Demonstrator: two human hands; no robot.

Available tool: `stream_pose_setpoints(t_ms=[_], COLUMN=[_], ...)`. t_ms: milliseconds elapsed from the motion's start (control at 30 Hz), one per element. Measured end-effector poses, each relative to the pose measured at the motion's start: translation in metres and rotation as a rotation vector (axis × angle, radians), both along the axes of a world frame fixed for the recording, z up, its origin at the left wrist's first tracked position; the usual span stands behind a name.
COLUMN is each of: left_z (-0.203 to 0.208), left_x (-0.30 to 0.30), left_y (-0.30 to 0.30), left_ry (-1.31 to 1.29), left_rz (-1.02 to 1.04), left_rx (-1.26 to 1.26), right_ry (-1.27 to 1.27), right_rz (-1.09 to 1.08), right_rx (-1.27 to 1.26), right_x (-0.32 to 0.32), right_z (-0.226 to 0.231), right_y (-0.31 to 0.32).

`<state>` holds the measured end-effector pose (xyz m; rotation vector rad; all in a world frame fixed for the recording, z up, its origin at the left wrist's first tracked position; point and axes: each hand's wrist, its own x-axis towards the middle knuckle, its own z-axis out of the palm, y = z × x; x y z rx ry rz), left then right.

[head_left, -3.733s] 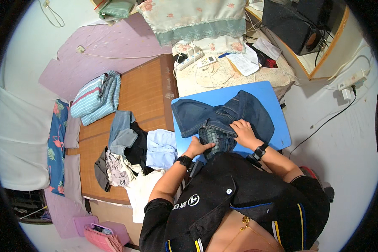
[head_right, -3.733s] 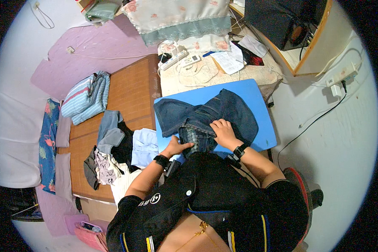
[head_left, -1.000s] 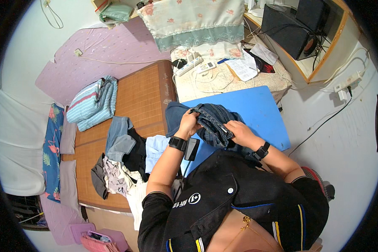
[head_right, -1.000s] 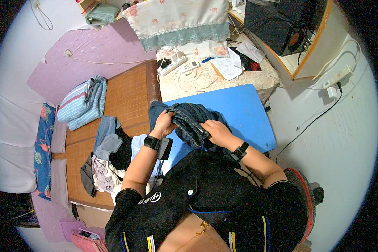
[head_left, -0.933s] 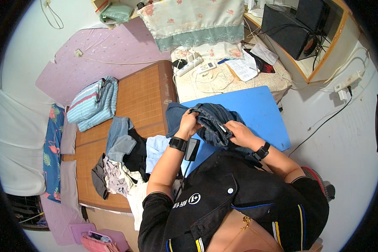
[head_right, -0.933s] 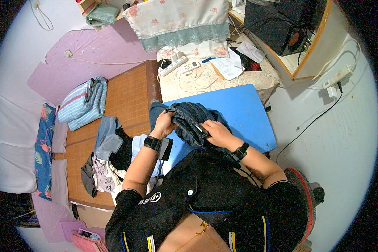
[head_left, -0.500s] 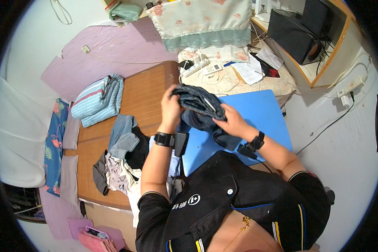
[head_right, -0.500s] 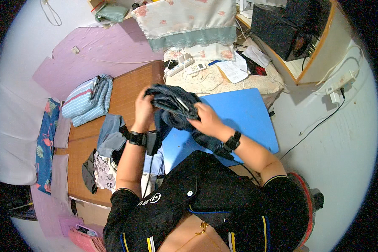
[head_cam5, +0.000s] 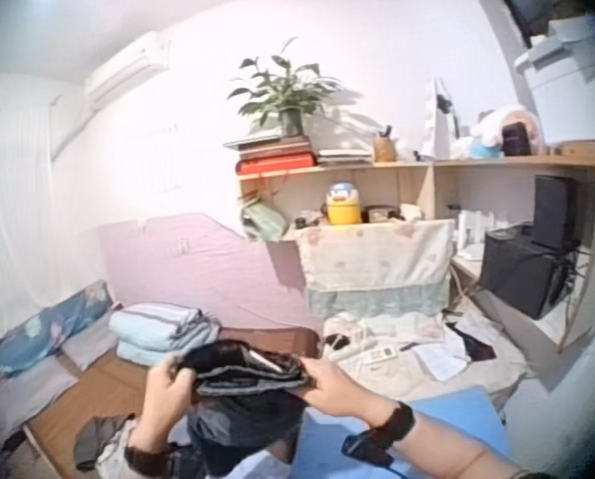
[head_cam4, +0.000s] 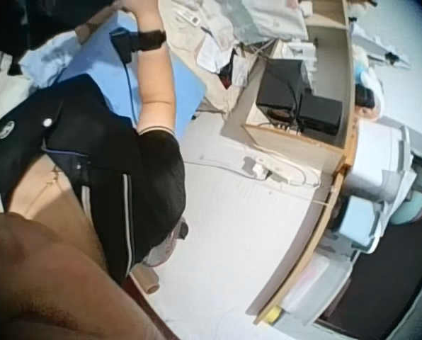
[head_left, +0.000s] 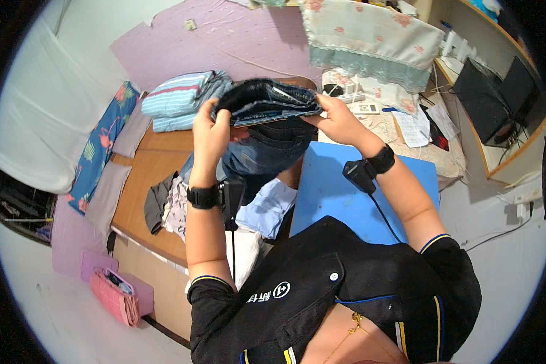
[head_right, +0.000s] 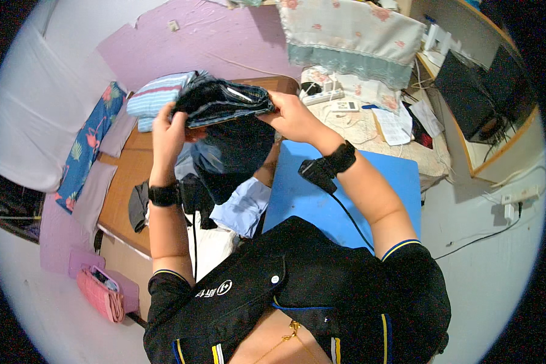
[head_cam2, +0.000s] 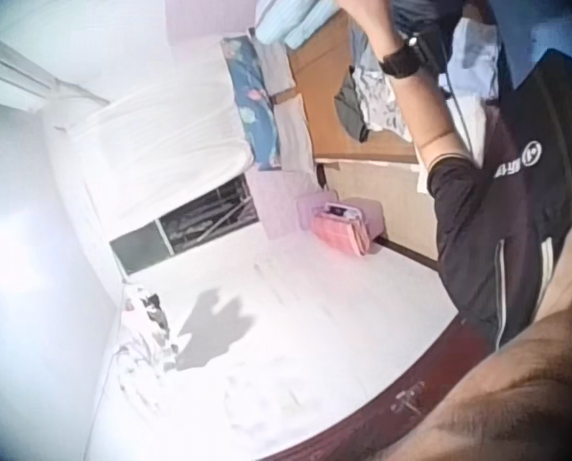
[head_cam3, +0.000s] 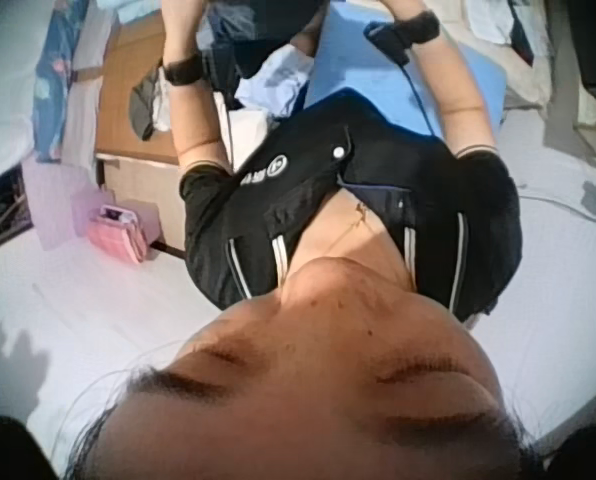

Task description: The person folds several pieces of clothing one by one on a blue folding board. They handle a white shirt, a black shirt, a light blue shirt, and a pair of jeans, smoothing and folding each item before placing it aside.

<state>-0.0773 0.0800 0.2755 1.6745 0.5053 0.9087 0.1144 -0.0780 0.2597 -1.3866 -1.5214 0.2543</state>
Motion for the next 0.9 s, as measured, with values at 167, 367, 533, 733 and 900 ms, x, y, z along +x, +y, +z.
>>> stream_pose_setpoints(t_ms=[167, 367, 533, 733, 900], left_z=[-0.020, -0.011, -0.016, -0.005, -0.024], left_x=[-0.024, -0.028, -0.023, 0.008, 0.065], left_y=[0.017, 0.021, 0.032, 0.030, -0.001], left_ry=[0.103, 0.056, 0.103, 0.038, -0.127], left_rz=[-0.016, -0.093, -0.144, -0.218, -0.517], left_rx=[-0.203, -0.183, -0.066, -0.015, 0.001], right_ry=[0.128, 0.194, 0.368, 0.680, 1.025], right_rz=[0.006, 0.090, 0.161, 0.206, -0.001], right_rx=[-0.190, -0.020, -0.184, -0.162, 0.183], right_x=[-0.009, -0.005, -0.016, -0.023, -0.010], right_z=[-0.017, -0.021, -0.024, -0.032, -0.060], right_y=[0.026, 0.039, 0.026, -0.003, -0.055])
